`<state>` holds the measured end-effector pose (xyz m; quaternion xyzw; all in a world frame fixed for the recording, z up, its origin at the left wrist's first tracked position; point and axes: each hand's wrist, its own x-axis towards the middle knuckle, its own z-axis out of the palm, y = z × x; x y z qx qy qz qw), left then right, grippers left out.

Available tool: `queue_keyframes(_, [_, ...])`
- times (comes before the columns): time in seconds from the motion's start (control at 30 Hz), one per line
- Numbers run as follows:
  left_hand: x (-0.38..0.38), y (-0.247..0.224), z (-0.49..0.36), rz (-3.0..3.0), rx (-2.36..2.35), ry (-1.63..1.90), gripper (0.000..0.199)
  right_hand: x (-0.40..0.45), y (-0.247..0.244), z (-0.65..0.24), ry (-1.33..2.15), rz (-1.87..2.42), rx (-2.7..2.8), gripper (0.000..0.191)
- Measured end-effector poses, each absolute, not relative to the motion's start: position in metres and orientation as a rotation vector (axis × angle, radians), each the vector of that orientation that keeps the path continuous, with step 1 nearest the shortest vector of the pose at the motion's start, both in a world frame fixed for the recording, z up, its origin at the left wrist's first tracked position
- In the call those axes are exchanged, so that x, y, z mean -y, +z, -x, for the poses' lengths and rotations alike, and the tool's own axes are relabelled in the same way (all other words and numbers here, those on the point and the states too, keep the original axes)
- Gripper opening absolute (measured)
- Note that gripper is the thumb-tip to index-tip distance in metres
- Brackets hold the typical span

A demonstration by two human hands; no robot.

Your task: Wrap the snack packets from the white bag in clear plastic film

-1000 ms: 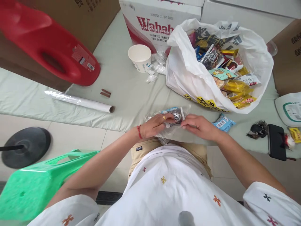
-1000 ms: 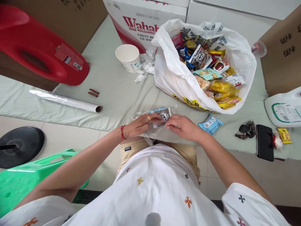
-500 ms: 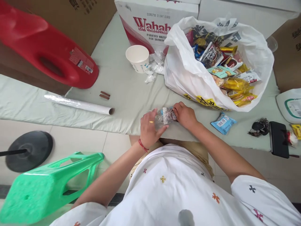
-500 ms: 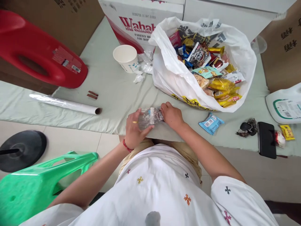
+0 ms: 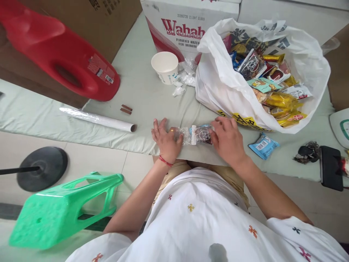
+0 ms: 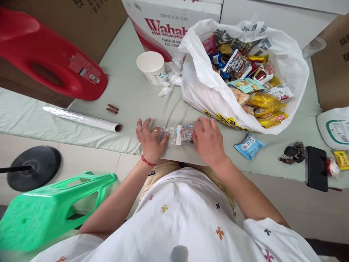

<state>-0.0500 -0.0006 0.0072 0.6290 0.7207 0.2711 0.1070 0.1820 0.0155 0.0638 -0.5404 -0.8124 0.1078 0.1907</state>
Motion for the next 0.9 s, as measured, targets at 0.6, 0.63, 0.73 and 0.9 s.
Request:
queue_keyframes(0.6, [-0.024, 0.026, -0.023, -1.795, -1.507, 0.618, 0.032, 0.009, 0.026, -0.225, 0.571, 1.545, 1.719, 0.031])
queue_keyframes(0.63, [-0.022, 0.025, -0.022, -1.859, -1.511, 0.599, 0.034, 0.001, 0.023, -0.23, 0.514, 1.641, 1.666, 0.035])
queue_keyframes(0.73, [-0.018, 0.026, -0.02, -1.954, -1.553, 0.51, 0.032, -0.022, 0.011, -0.234, 0.529, 1.762, 1.775, 0.042])
queue_keyframes(0.9, [-0.018, 0.029, -0.022, -2.011, -1.579, 0.43, 0.029, -0.038, 0.007, -0.235, 0.84, 1.645, 1.737, 0.021])
